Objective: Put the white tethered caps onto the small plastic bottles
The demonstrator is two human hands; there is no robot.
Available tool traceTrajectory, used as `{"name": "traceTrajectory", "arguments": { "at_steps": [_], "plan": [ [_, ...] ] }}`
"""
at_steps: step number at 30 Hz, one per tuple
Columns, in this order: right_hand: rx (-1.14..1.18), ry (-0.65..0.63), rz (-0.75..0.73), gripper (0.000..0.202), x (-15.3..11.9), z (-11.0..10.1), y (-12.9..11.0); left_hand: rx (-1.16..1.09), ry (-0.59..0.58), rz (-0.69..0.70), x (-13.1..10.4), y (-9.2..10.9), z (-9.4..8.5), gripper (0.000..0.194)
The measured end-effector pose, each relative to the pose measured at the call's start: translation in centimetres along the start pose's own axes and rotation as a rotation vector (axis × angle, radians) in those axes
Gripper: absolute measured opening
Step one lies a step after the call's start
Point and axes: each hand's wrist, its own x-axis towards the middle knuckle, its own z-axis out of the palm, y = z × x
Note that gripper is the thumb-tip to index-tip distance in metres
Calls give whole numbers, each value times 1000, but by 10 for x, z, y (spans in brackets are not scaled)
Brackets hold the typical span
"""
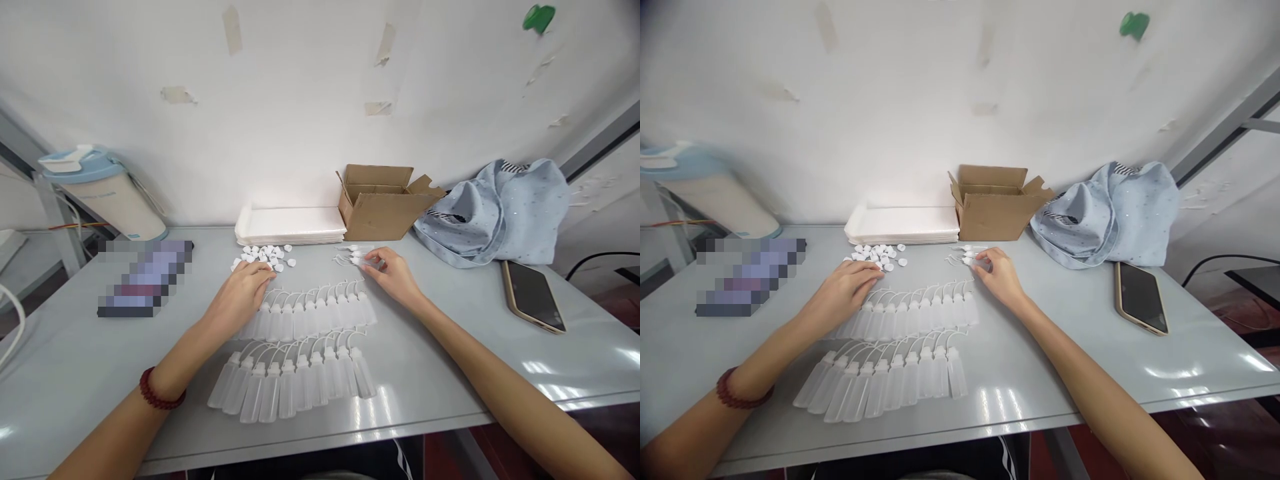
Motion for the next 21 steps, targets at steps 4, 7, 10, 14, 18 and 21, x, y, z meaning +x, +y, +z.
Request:
{"name": "traceTrajectory", "arguments": {
  "at_steps": [4,7,10,14,18,21],
  "plan": [
    [-2,48,-8,26,1,0,2,-11,-3,-2,0,1,0,30],
    [7,92,-1,25,3,0,4,-21,-31,-28,0,2,-1,31],
    [31,139,16,21,5,1,6,-23,-77,-62,1,3,-3,34],
    [100,158,47,18,5,1,6,-18,-120,-98,1,6,-5,36],
    [191,81,67,19,2,1,3,-17,-147,-117,2,8,-7,37],
    [244,29,72,19,0,3,1,-14,-152,-122,1,9,-8,38]
  ]
}}
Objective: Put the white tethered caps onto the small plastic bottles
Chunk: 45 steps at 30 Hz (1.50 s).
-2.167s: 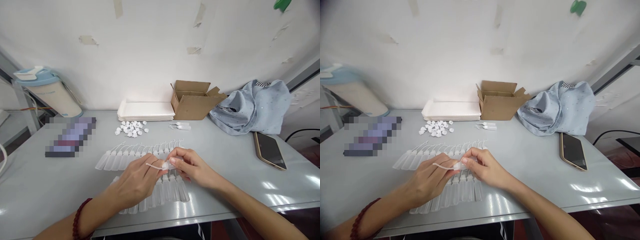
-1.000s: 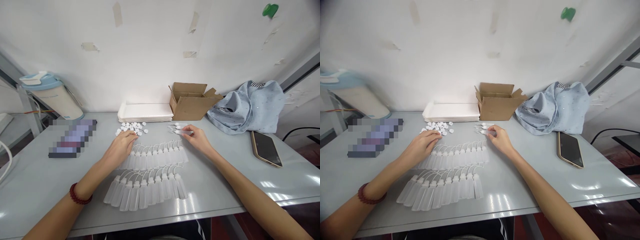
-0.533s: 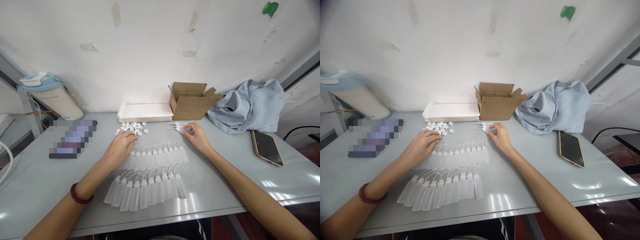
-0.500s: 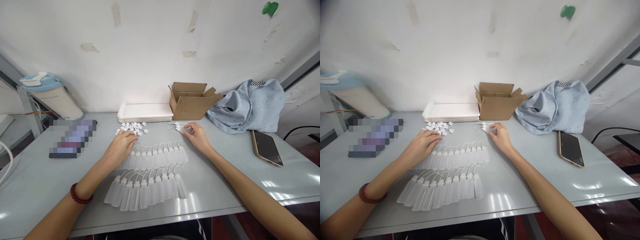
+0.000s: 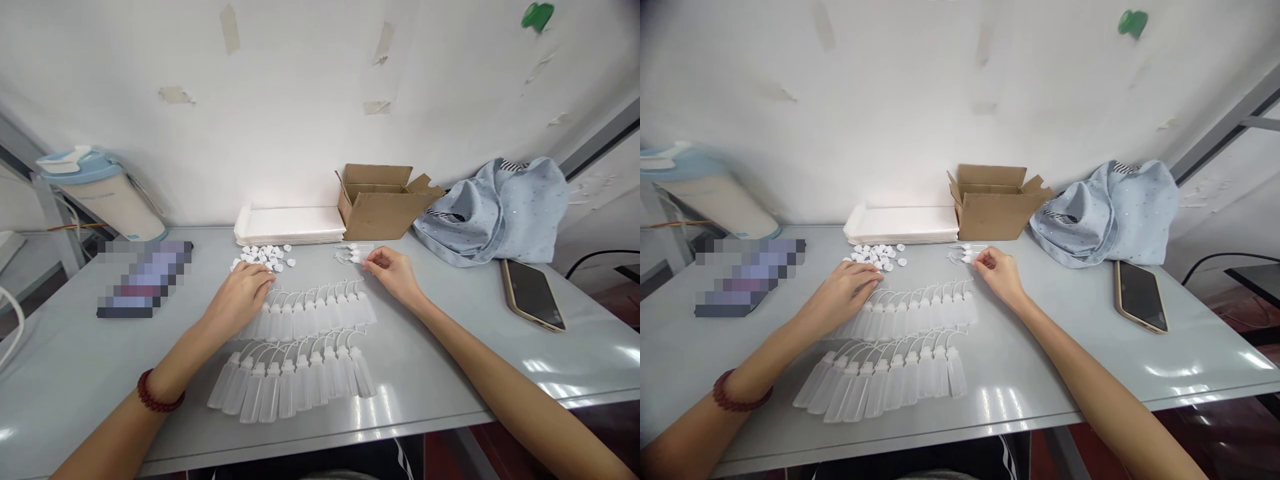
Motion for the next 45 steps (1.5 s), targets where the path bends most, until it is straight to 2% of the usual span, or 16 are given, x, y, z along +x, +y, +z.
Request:
{"name": "traceTrajectory", "arguments": {
  "at_steps": [8,13,16,18,20,23,25,33,45],
  "plan": [
    [4,-39,16,21,0,0,-2,11,-27,-9,0,1,-1,39],
    [-29,-116,28,17,-4,-9,-20,16,-12,6,0,-1,1,40],
    [-75,-276,58,14,-9,-21,-38,-22,18,0,0,3,-2,39],
    [-183,-481,90,20,-14,-28,-49,-67,40,-16,-1,8,-5,36],
    [-278,-632,103,28,-19,-33,-57,-114,67,-41,-2,13,-8,32],
    [-370,-794,136,31,-23,-35,-63,-155,109,-64,-3,21,-11,26],
    [-394,-859,176,30,-25,-34,-64,-168,124,-63,-3,23,-12,23],
    [-396,-874,217,31,-23,-32,-59,-195,82,-124,-4,27,-13,18],
    [-291,-772,192,26,-23,-30,-57,-236,38,-184,-6,29,-12,17]
  ]
}}
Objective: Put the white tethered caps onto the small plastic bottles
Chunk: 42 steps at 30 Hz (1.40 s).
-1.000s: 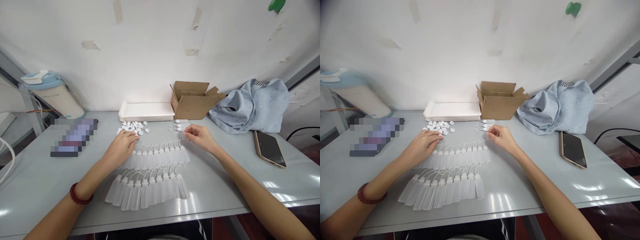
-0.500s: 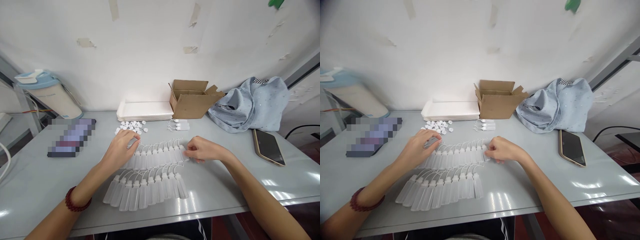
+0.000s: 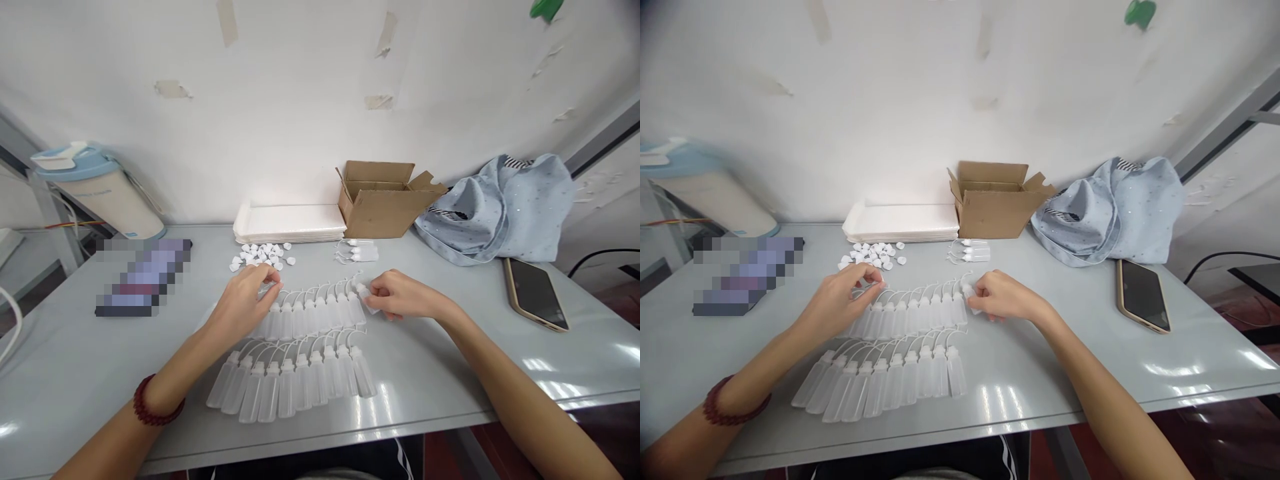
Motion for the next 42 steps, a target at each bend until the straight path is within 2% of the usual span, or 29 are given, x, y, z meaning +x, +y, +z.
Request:
{"name": "traceTrajectory", "arguments": {
  "at_steps": [6,10,17,20,29,35,42],
  "plan": [
    [119,66,-69,21,-4,1,-10,-108,-19,-36,-3,11,-2,20],
    [262,88,-200,17,-5,10,-15,-231,-106,-35,-8,20,-2,22],
    [618,-193,-345,21,-7,40,-24,-570,-336,17,-15,34,-1,23],
    [706,-273,-372,20,-8,48,-29,-680,-396,43,-17,36,-3,23],
    [780,-265,-365,23,-6,46,-28,-731,-365,80,-20,36,-10,20],
    [781,-284,-324,26,-4,46,-28,-581,-355,116,-22,41,-9,24],
    [760,-273,-325,31,-3,47,-27,-528,-316,60,-21,40,-5,28]
  ]
}}
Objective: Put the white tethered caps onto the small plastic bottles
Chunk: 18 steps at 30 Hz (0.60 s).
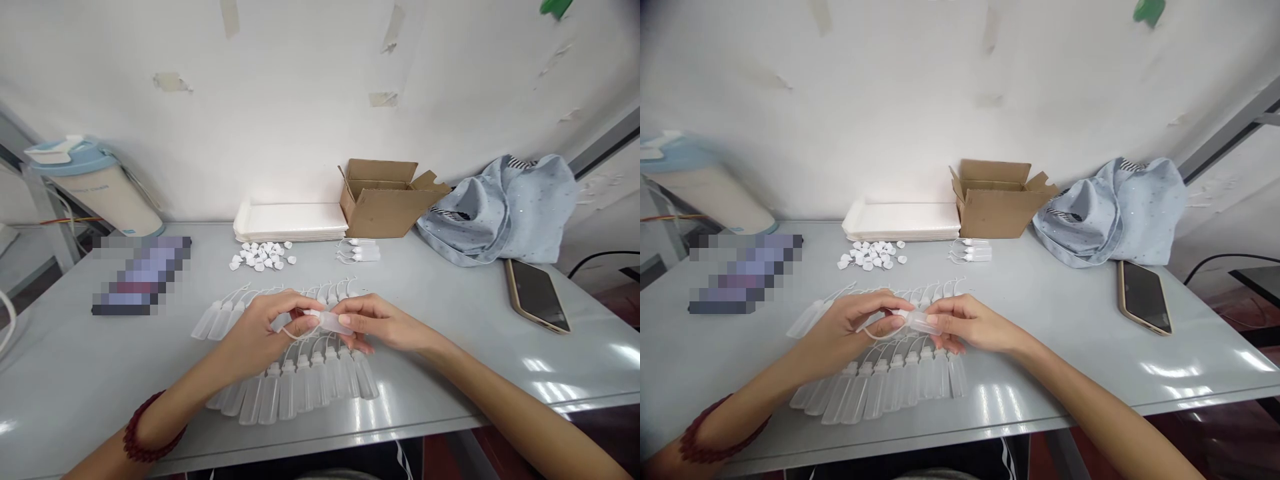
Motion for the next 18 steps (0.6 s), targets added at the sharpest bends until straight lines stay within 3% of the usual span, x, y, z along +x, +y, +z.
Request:
{"name": "traceTrajectory", "arguments": {
  "at_steps": [12,18],
  "plan": [
    [34,-6,-15,32,1,-1,2,74,-4,198,-3,-4,-3,25],
    [39,-3,-18,32,2,-1,2,107,65,97,-2,-4,-2,22]
  ]
}}
